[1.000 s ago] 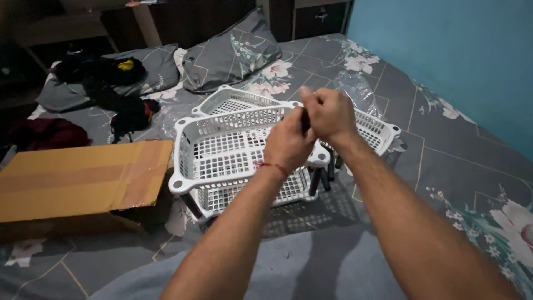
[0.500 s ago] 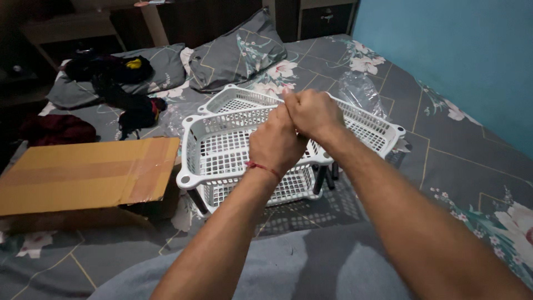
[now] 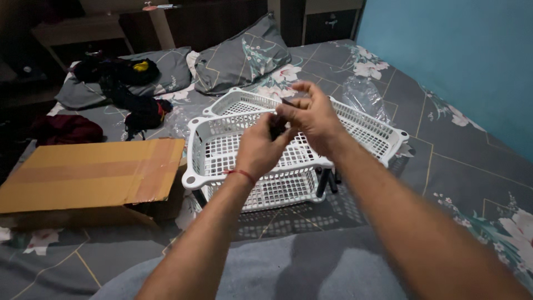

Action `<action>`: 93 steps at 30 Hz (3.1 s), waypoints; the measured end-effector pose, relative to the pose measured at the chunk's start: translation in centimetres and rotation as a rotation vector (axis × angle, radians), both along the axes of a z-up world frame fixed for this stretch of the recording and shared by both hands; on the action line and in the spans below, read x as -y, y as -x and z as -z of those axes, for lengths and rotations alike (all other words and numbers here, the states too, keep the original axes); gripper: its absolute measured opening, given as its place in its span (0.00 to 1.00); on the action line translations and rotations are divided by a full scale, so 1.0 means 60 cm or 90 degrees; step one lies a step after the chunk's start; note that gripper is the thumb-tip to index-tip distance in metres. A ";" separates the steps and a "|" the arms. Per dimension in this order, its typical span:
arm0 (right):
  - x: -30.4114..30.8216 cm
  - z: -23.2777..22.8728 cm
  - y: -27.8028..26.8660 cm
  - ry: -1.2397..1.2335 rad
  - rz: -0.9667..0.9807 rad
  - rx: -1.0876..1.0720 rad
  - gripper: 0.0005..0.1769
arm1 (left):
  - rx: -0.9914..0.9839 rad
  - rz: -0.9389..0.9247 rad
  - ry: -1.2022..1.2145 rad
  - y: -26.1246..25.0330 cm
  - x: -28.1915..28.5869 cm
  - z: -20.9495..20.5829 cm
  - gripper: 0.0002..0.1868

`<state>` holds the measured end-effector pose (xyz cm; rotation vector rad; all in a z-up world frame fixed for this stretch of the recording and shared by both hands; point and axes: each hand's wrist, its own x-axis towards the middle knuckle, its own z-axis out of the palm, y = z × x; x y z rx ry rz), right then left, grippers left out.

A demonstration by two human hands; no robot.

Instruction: The person assembles a three-tier white plastic storage rack on a bed. They insert black support poles into the corner holes of stacked white baskets, then place the top basket onto the poles to complete the structure.

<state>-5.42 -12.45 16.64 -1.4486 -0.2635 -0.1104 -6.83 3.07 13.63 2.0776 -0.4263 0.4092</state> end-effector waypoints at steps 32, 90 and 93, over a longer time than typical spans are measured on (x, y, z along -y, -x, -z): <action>0.063 0.227 -0.074 -0.247 0.303 -0.258 0.11 | 0.301 0.017 -0.411 -0.064 0.055 0.149 0.05; 0.142 0.443 -0.060 -0.528 0.427 -0.167 0.23 | -0.119 0.091 -0.425 -0.144 0.113 0.147 0.15; 0.155 0.444 -0.066 -0.637 0.382 -0.164 0.15 | -0.102 0.081 -0.435 -0.146 0.114 0.143 0.17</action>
